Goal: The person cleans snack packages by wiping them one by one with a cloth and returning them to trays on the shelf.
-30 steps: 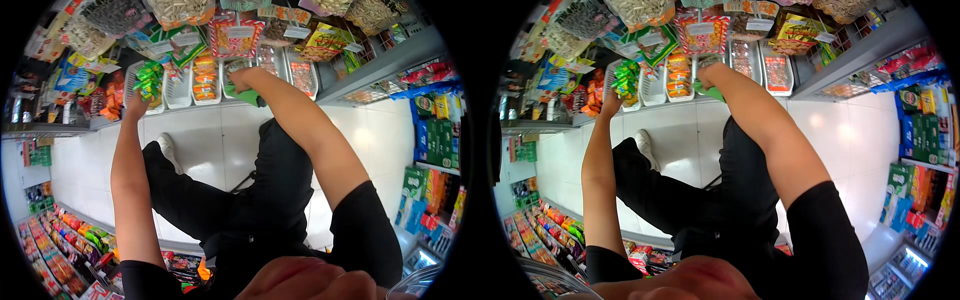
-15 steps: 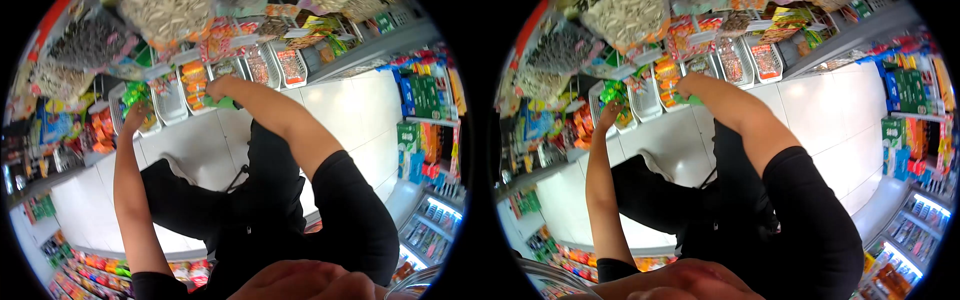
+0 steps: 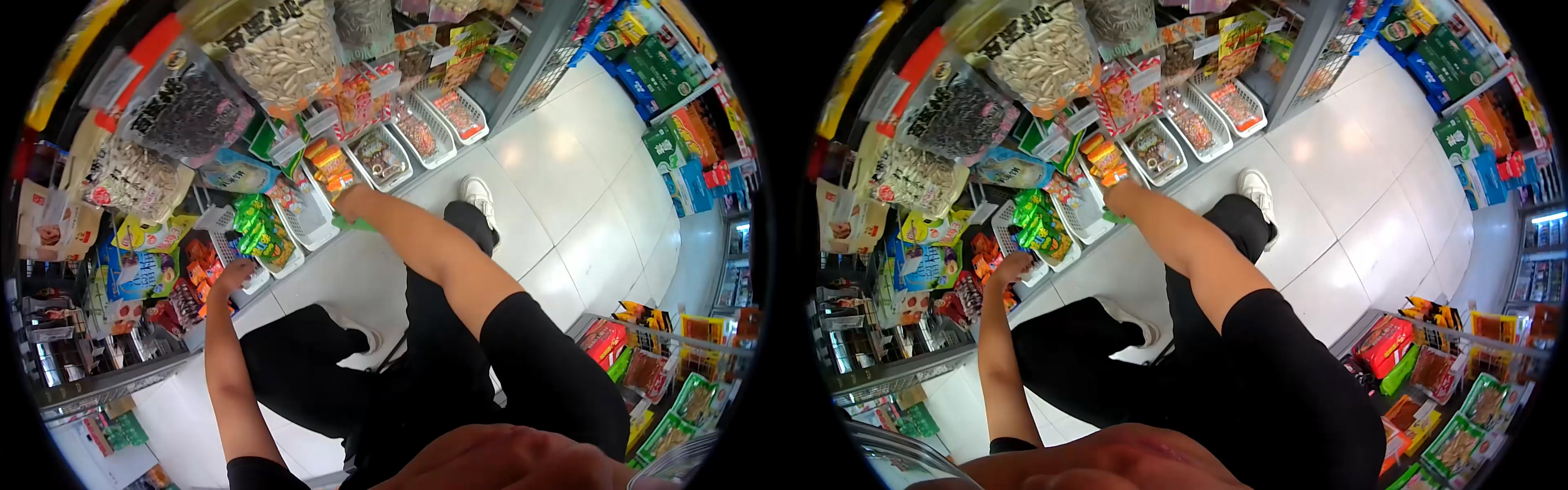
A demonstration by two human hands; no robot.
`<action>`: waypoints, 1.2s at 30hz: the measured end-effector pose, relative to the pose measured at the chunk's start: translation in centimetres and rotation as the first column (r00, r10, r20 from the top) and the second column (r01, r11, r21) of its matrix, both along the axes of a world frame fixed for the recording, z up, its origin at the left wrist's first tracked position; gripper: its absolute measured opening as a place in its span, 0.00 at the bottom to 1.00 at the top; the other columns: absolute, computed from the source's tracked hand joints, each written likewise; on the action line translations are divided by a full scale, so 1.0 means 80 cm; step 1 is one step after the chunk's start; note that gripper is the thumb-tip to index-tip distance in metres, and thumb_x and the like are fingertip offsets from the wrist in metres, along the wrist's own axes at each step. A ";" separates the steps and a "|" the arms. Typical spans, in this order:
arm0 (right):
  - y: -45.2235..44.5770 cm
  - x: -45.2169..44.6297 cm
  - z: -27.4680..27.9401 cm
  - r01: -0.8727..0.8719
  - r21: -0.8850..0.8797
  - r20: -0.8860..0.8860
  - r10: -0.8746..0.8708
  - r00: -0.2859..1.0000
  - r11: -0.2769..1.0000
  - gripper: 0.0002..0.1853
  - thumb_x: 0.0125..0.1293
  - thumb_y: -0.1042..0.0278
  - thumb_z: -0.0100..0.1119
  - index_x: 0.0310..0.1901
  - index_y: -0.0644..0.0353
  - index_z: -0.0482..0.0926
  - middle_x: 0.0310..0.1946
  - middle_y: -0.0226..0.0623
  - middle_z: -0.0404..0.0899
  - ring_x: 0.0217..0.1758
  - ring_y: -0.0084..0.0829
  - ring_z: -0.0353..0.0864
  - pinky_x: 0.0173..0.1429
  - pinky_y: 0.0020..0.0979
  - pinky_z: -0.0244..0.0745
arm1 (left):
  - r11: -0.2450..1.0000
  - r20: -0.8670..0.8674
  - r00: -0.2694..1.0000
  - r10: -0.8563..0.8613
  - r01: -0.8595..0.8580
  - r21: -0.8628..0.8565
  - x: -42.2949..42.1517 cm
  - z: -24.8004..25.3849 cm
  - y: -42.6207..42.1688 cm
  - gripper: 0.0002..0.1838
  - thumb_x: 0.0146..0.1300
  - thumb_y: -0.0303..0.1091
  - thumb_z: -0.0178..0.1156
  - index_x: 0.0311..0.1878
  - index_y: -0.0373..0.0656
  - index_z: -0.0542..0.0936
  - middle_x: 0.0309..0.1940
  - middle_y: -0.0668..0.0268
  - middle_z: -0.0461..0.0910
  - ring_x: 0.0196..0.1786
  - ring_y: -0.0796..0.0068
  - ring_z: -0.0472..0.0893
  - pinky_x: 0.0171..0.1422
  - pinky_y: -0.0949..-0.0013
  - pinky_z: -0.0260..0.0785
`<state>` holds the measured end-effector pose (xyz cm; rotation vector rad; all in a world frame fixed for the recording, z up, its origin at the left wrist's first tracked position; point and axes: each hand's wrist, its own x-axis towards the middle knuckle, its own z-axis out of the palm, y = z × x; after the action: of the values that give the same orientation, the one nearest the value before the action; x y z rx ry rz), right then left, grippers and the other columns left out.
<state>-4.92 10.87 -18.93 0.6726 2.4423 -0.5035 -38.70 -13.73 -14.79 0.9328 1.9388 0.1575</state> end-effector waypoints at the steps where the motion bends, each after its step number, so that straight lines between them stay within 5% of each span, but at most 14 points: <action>1: -0.006 -0.001 0.007 0.037 0.026 -0.023 -0.036 0.999 0.999 0.26 0.57 0.58 0.75 0.56 0.60 0.85 0.56 0.42 0.86 0.57 0.42 0.86 0.59 0.42 0.81 | 0.999 0.011 0.999 -0.047 0.047 0.024 -0.003 -0.005 -0.002 0.22 0.67 0.53 0.60 0.52 0.47 0.84 0.39 0.69 0.82 0.41 0.73 0.81 0.36 0.64 0.76; 5: -0.028 -0.019 0.018 0.170 -0.011 0.042 -0.169 0.985 0.985 0.24 0.56 0.59 0.77 0.56 0.51 0.87 0.55 0.36 0.87 0.54 0.43 0.88 0.58 0.48 0.81 | 0.994 0.023 0.993 -0.112 0.112 -0.008 0.011 0.008 -0.018 0.23 0.68 0.55 0.61 0.56 0.49 0.83 0.44 0.67 0.84 0.45 0.71 0.83 0.38 0.64 0.78; 9: -0.071 -0.029 0.075 0.007 0.079 0.032 -0.009 0.999 0.997 0.28 0.56 0.54 0.78 0.59 0.51 0.85 0.55 0.34 0.87 0.53 0.42 0.88 0.57 0.45 0.82 | 0.995 0.098 0.990 -0.099 0.098 0.011 0.026 0.041 -0.023 0.23 0.70 0.56 0.58 0.53 0.47 0.83 0.43 0.70 0.84 0.46 0.73 0.83 0.39 0.64 0.78; 11: -0.073 -0.037 0.110 -0.017 0.028 -0.032 0.018 0.999 0.999 0.28 0.56 0.53 0.78 0.58 0.52 0.85 0.54 0.34 0.88 0.53 0.41 0.88 0.56 0.44 0.82 | 0.983 0.085 0.992 -0.093 0.077 0.169 0.023 0.049 -0.010 0.23 0.71 0.57 0.59 0.53 0.46 0.82 0.42 0.69 0.84 0.45 0.74 0.82 0.41 0.65 0.78; 13: -0.082 -0.049 0.105 -0.060 -0.052 -0.107 0.054 0.993 0.997 0.27 0.56 0.53 0.78 0.57 0.52 0.86 0.53 0.35 0.88 0.53 0.41 0.88 0.56 0.44 0.82 | 0.964 0.064 0.994 -0.084 0.065 0.259 0.010 0.033 -0.020 0.24 0.71 0.57 0.59 0.52 0.45 0.82 0.40 0.69 0.84 0.44 0.75 0.82 0.42 0.65 0.78; 15: -0.075 -0.072 0.070 -0.135 -0.161 -0.197 0.102 0.975 0.978 0.27 0.56 0.53 0.78 0.56 0.53 0.87 0.52 0.36 0.88 0.53 0.41 0.87 0.56 0.44 0.81 | 0.933 0.058 0.964 -0.259 0.234 0.274 -0.018 0.016 -0.026 0.25 0.70 0.59 0.60 0.54 0.46 0.82 0.42 0.67 0.83 0.45 0.74 0.81 0.43 0.61 0.78; 19: -0.123 -0.043 0.145 -0.355 0.033 0.106 0.350 0.931 0.934 0.27 0.57 0.49 0.77 0.56 0.54 0.87 0.52 0.39 0.88 0.54 0.42 0.86 0.58 0.45 0.80 | 0.991 0.082 0.996 -0.023 0.033 -0.129 0.034 0.105 -0.066 0.29 0.70 0.56 0.59 0.68 0.52 0.73 0.65 0.62 0.76 0.61 0.59 0.79 0.66 0.45 0.71; 21: -0.130 -0.033 0.148 -0.394 0.088 0.182 0.374 0.909 0.915 0.26 0.57 0.50 0.77 0.54 0.54 0.88 0.51 0.38 0.88 0.54 0.42 0.86 0.57 0.45 0.80 | 0.980 0.006 0.999 0.042 -0.040 -0.197 0.023 0.111 -0.077 0.29 0.69 0.56 0.60 0.68 0.52 0.74 0.63 0.62 0.77 0.60 0.60 0.80 0.65 0.45 0.71; 22: -0.134 -0.027 0.144 -0.357 0.106 0.153 0.340 0.928 0.928 0.26 0.57 0.50 0.77 0.54 0.54 0.88 0.51 0.37 0.88 0.53 0.42 0.86 0.57 0.44 0.81 | 0.989 0.027 0.998 -0.060 0.063 -0.137 -0.013 0.086 -0.081 0.29 0.69 0.56 0.60 0.68 0.52 0.74 0.63 0.62 0.77 0.60 0.61 0.80 0.65 0.45 0.72; 26: -0.136 -0.040 0.127 -0.289 0.024 0.006 0.289 0.957 0.957 0.27 0.57 0.52 0.77 0.55 0.59 0.87 0.54 0.41 0.87 0.55 0.44 0.86 0.59 0.46 0.79 | 0.982 0.175 0.966 0.188 -0.191 -0.003 0.017 0.103 -0.079 0.30 0.68 0.59 0.60 0.67 0.52 0.75 0.62 0.63 0.78 0.59 0.62 0.81 0.62 0.47 0.73; 30: -0.122 -0.044 0.106 -0.297 -0.017 -0.054 0.295 0.954 0.955 0.29 0.60 0.51 0.76 0.56 0.63 0.85 0.56 0.43 0.86 0.57 0.45 0.85 0.60 0.46 0.78 | 0.990 -0.002 0.994 -0.114 0.113 -0.089 0.027 0.079 -0.047 0.29 0.70 0.60 0.58 0.66 0.51 0.75 0.58 0.64 0.78 0.58 0.64 0.80 0.58 0.49 0.77; 33: -0.118 -0.037 0.094 -0.317 -0.027 0.083 0.318 0.944 0.948 0.27 0.60 0.52 0.76 0.55 0.61 0.86 0.55 0.43 0.86 0.58 0.45 0.84 0.60 0.45 0.78 | 0.957 -0.010 0.976 -0.220 0.214 -0.195 0.021 0.064 -0.026 0.29 0.70 0.60 0.58 0.64 0.50 0.77 0.56 0.64 0.80 0.56 0.65 0.81 0.54 0.51 0.77; 36: -0.119 -0.035 0.075 -0.372 -0.052 0.251 0.372 0.893 0.927 0.25 0.59 0.52 0.76 0.54 0.59 0.87 0.53 0.42 0.87 0.56 0.44 0.85 0.58 0.45 0.79 | 0.892 -0.101 0.886 -0.452 0.453 -0.017 -0.014 0.008 -0.006 0.27 0.71 0.55 0.60 0.60 0.42 0.80 0.52 0.60 0.83 0.52 0.64 0.82 0.56 0.61 0.75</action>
<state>-7.70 1.39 -12.95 0.2346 2.2444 -0.2465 -39.82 -14.19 -14.11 1.3946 1.7560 -0.1602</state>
